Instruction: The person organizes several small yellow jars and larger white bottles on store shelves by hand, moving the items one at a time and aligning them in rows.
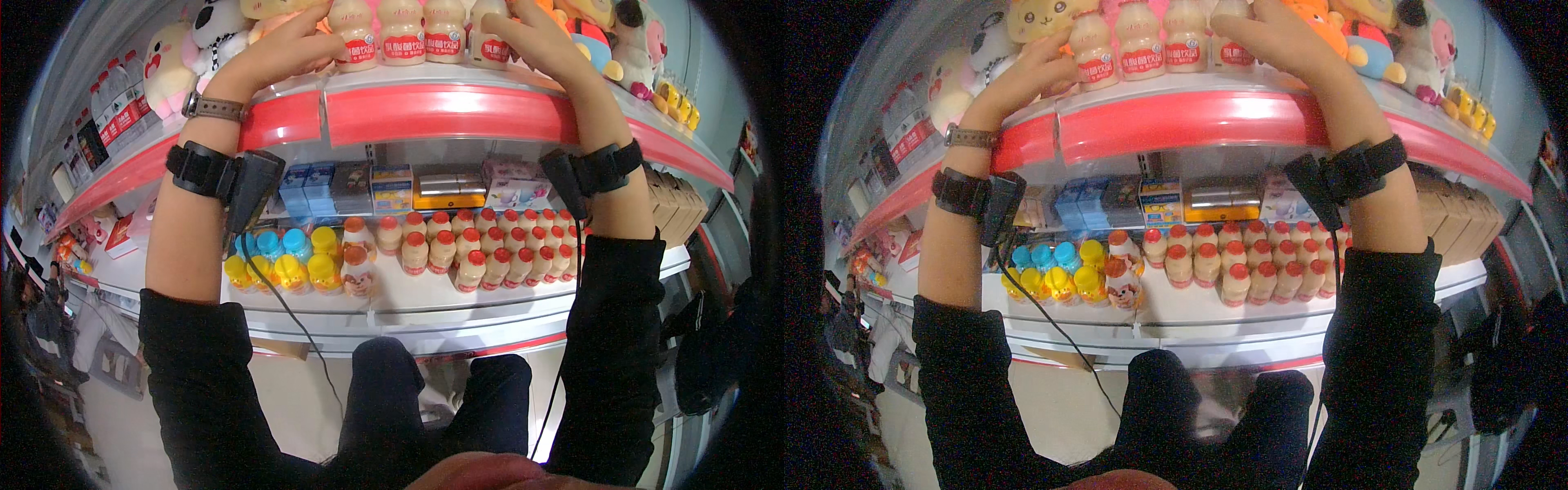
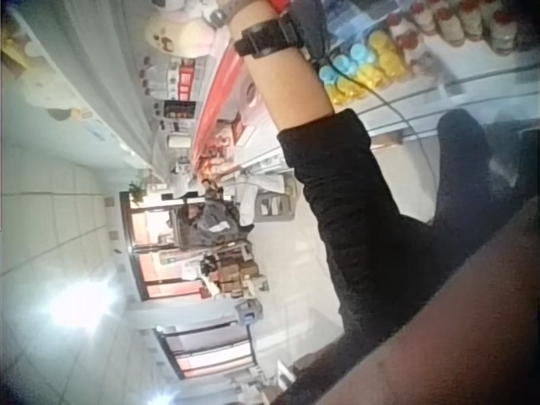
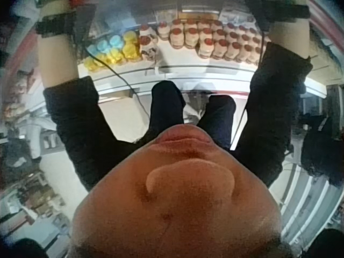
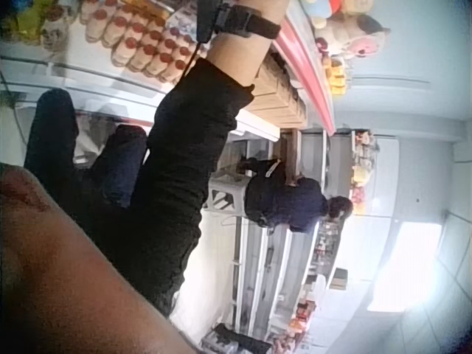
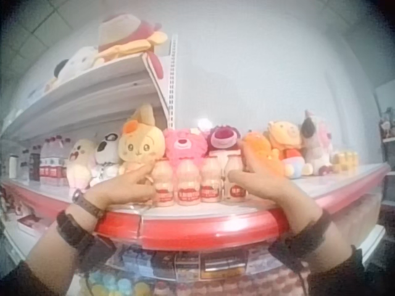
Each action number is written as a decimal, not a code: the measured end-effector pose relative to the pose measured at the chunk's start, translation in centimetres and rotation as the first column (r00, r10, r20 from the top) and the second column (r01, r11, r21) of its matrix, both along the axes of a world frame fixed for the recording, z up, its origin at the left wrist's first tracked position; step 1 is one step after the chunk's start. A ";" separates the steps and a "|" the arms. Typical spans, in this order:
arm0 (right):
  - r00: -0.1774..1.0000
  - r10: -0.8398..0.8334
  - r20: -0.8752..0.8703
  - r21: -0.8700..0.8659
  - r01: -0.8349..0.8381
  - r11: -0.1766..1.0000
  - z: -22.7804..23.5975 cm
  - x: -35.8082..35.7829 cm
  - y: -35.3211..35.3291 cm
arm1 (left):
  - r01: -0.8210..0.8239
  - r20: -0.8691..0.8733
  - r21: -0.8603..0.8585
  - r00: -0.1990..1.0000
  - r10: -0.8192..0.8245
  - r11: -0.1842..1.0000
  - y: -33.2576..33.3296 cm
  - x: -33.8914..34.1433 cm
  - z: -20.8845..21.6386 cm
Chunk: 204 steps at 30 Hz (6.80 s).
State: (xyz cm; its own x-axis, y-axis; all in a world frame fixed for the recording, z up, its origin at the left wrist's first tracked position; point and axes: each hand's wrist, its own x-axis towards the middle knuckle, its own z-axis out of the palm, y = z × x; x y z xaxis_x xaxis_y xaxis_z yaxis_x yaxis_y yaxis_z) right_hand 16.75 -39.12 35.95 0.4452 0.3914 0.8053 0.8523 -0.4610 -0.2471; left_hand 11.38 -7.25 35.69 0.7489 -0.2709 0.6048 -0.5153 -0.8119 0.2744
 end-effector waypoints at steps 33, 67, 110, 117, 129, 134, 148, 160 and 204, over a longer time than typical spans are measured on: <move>0.978 0.010 -0.207 0.005 -0.009 1.000 -0.3 1.1 -0.1 | 0.067 -0.072 -0.047 0.995 -0.070 0.997 -2.7 -1.4 -0.4; 0.934 -0.063 -0.352 0.014 0.073 0.997 0.7 -2.6 0.4 | -0.045 -0.057 0.077 0.997 0.050 0.996 -1.9 -1.3 0.2; 0.974 -0.179 -0.140 0.071 0.190 0.979 0.5 0.3 -0.4 | -0.021 0.038 0.074 0.999 0.018 0.997 -0.7 -0.1 -0.5; 0.969 -0.139 -0.202 0.067 0.155 0.986 0.4 -3.5 0.2 | -0.046 -0.046 -0.007 0.998 0.045 0.999 -0.9 -0.4 -0.5; 0.940 -0.005 -0.341 0.140 0.056 0.988 0.9 -0.9 0.3 | -0.022 -0.007 0.021 1.000 0.022 1.000 -2.4 -1.1 -0.4; 0.937 -0.051 -0.347 0.079 0.083 0.993 1.1 -1.3 0.4 | -0.028 0.058 0.030 0.998 0.026 0.999 -0.1 0.5 -0.2; 0.988 -0.052 -0.144 0.065 0.062 0.996 0.6 -1.8 0.1 | 0.005 -0.163 -0.428 0.983 -0.083 0.904 -3.1 -2.4 0.3; 0.983 -0.095 -0.157 0.081 0.109 0.991 0.6 -0.6 0.1 | 0.064 0.031 -0.251 0.998 -0.058 0.966 -3.6 -2.5 0.9; 0.981 -0.060 -0.185 0.072 0.074 0.995 0.4 -1.5 0.1 | 0.149 0.045 -0.065 0.988 -0.146 0.987 0.1 1.4 -0.5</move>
State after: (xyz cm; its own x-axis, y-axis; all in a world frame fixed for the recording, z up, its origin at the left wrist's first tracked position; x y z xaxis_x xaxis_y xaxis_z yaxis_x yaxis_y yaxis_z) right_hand 15.27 -39.01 36.33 0.6105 0.2947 0.7351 0.7573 -0.4889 -0.4330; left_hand 12.82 -7.19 35.23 0.6788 -0.3340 0.6539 -0.6395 -0.7066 0.3029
